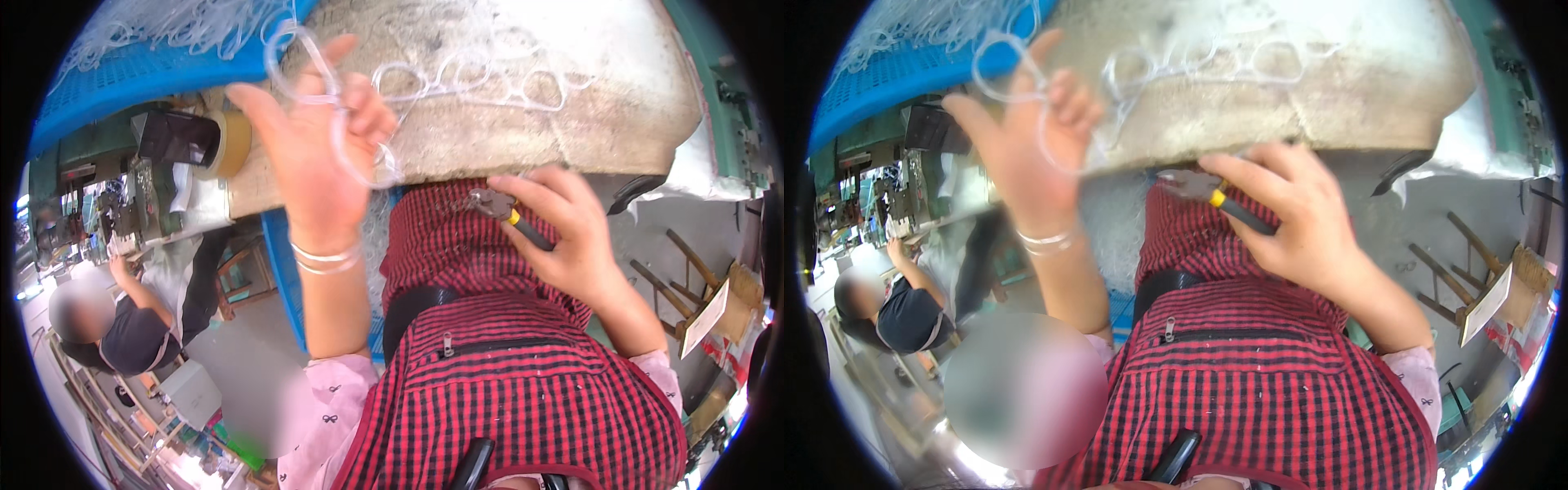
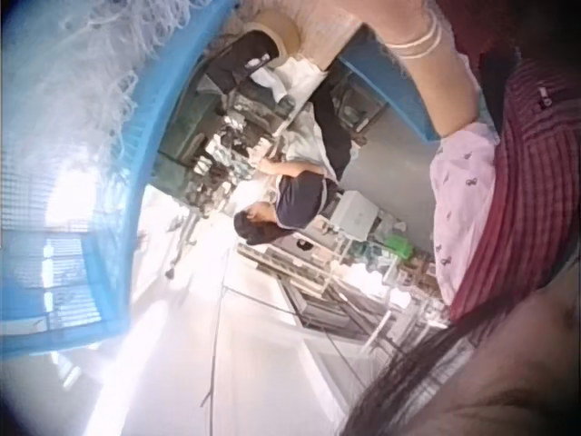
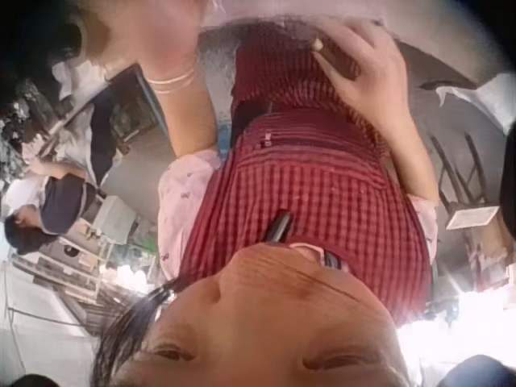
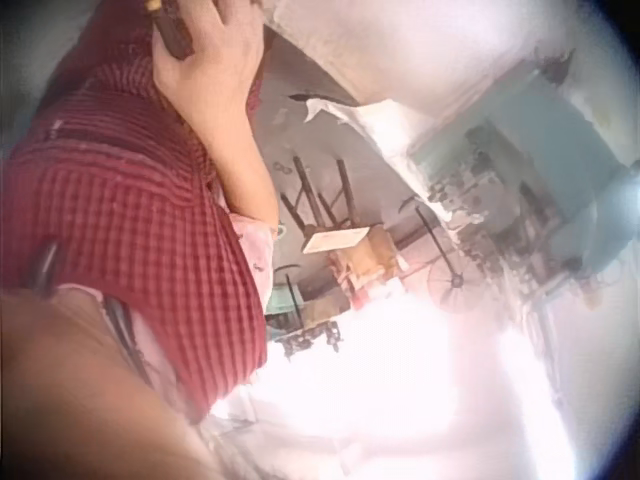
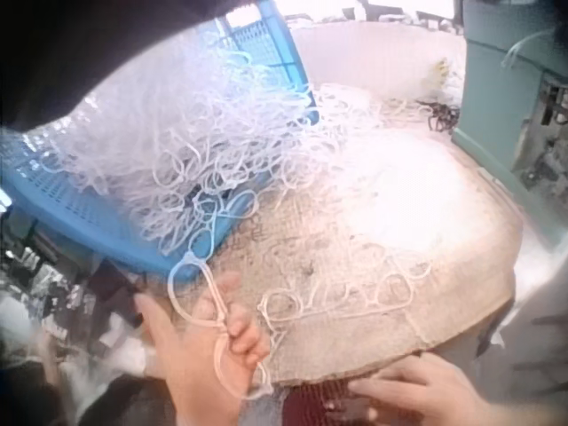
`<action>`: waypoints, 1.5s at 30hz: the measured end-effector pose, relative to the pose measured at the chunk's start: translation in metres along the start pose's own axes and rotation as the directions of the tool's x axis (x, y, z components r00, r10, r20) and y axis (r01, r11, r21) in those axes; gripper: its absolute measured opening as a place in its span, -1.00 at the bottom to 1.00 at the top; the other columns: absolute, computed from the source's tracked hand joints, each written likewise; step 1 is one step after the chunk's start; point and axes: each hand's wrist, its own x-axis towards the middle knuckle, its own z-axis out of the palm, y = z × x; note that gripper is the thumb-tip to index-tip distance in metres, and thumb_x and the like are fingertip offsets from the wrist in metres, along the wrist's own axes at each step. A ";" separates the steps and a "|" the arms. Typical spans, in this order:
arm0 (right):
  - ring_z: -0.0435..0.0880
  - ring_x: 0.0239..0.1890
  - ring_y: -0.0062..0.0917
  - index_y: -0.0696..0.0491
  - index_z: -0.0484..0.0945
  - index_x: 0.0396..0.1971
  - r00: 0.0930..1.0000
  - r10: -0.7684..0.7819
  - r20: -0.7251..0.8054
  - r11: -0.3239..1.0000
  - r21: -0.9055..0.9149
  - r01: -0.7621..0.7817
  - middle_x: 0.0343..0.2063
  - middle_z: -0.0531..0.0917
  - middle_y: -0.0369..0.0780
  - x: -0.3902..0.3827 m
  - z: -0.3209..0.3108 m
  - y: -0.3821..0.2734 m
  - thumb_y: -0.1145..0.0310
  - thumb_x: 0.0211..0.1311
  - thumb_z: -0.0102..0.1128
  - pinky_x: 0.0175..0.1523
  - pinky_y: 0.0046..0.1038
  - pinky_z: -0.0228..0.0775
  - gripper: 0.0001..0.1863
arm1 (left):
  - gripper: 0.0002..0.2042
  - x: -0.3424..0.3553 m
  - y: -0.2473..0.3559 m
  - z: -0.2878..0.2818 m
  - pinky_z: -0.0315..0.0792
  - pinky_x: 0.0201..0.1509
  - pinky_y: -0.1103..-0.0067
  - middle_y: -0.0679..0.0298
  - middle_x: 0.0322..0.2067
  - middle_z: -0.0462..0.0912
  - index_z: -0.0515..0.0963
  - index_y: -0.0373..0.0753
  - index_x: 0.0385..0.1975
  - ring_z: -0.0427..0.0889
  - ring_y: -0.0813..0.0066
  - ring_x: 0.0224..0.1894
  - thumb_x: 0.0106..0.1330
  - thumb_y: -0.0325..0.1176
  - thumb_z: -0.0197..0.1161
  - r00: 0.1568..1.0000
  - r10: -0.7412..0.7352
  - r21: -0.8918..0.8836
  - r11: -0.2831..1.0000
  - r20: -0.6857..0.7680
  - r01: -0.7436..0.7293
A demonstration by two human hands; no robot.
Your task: The person repeatedly picks up clear plastic eyeglass frames from a blue basket and uses pliers to trim small protrusions from the rims. The trimmed frames are placed on the table surface. The task is performed one frame at a time.
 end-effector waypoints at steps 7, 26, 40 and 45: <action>0.54 -0.28 -0.29 -0.26 0.70 0.03 0.935 -0.345 0.082 0.881 -0.314 0.353 -0.19 0.56 -0.22 0.027 -0.021 -0.016 0.36 -0.36 0.51 -0.22 -0.33 0.43 -0.29 | -0.23 -0.024 -0.023 0.025 0.38 -0.16 0.46 0.22 -0.39 0.46 0.30 -0.36 0.28 0.43 0.42 -0.34 0.50 0.31 -0.26 0.964 -0.194 -0.349 0.904 0.181 0.248; 0.40 -0.48 -0.49 -0.20 0.67 -0.29 0.796 -0.558 0.234 0.645 -0.483 0.593 -0.43 0.46 -0.38 0.051 -0.037 -0.023 0.26 -0.28 0.30 -0.50 -0.46 0.18 -0.62 | -0.17 -0.035 -0.022 0.032 0.42 0.04 0.37 0.10 -0.31 0.53 0.21 -0.51 0.32 0.50 0.31 -0.22 0.50 0.29 -0.20 0.986 -0.128 -0.171 0.974 0.106 0.145; 0.50 -0.41 -0.33 -0.11 0.68 -0.10 0.981 -0.169 -0.090 0.889 -0.444 0.113 -0.40 0.54 -0.34 0.009 -0.002 -0.037 0.48 -0.27 0.45 -0.35 -0.33 0.34 -0.46 | -0.10 -0.028 -0.015 0.056 0.48 0.13 0.38 0.05 -0.34 0.55 0.20 -0.60 0.30 0.55 0.26 -0.18 0.49 0.33 -0.28 0.876 0.470 0.307 0.823 0.104 -0.478; 0.58 -0.38 -0.28 -0.07 0.63 -0.23 0.999 0.038 -0.022 0.997 -0.068 -0.040 -0.46 0.55 -0.27 0.004 0.020 -0.040 0.44 -0.10 0.39 -0.34 -0.30 0.43 -0.67 | -0.10 -0.039 -0.030 0.051 0.45 0.09 0.47 0.12 -0.37 0.56 0.25 -0.57 0.30 0.56 0.33 -0.18 0.48 0.35 -0.33 0.674 0.733 0.613 0.575 -0.092 -0.542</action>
